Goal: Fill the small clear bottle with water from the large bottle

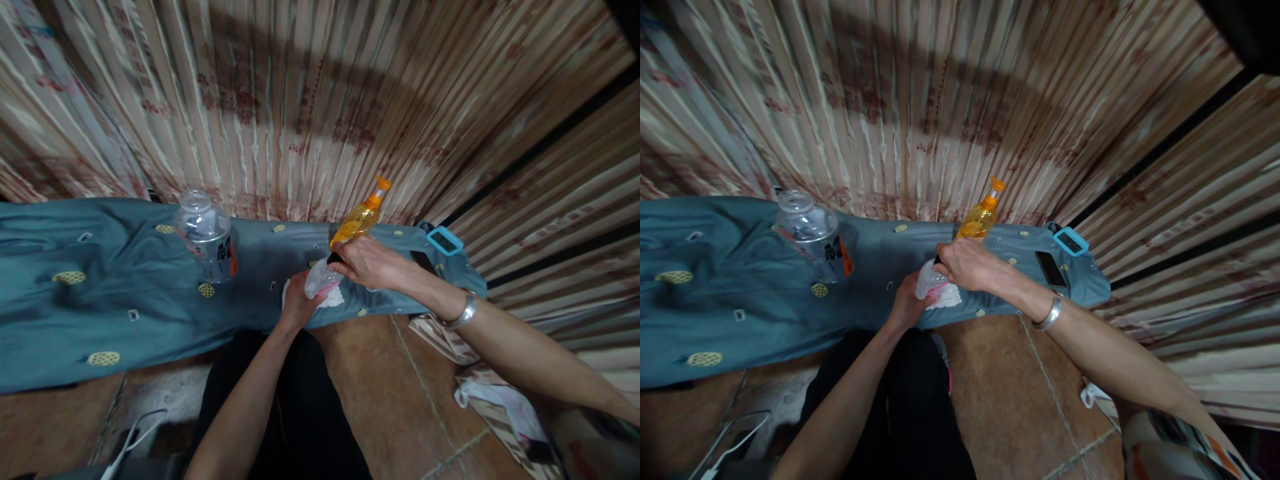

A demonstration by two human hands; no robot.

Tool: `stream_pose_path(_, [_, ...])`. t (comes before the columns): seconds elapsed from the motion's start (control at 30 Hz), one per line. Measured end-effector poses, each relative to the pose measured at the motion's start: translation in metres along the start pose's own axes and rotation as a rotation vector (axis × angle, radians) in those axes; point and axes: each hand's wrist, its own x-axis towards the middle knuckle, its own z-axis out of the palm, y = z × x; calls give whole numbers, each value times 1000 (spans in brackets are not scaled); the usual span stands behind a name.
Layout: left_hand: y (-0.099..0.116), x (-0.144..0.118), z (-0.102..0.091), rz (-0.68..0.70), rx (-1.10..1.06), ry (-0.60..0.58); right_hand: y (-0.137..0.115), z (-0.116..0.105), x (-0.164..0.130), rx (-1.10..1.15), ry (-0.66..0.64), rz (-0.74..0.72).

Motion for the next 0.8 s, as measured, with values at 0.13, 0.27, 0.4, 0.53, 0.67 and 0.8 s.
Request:
stream_pose_path(0.13, [2,1,-1,15,-1,-6,-1,3,0,27,29,13])
stream_pose_path(0.27, [-3,3,1,-6,-4,-7,1,3,-2,98,87,44])
stream_pose_path(0.4, [-8,4,4,-4,-42,4,14,8,-11,235,212,137])
stream_pose_path(0.53, [-9,4,5,-21,-53,2,37,43,-28,388,308,319])
stream_pose_path(0.67, [-10,3,4,-20,-39,2,46,110,-43,512,270,486])
stream_pose_path(0.8, [-13,4,6,-26,-49,31,28,168,-42,595,274,547])
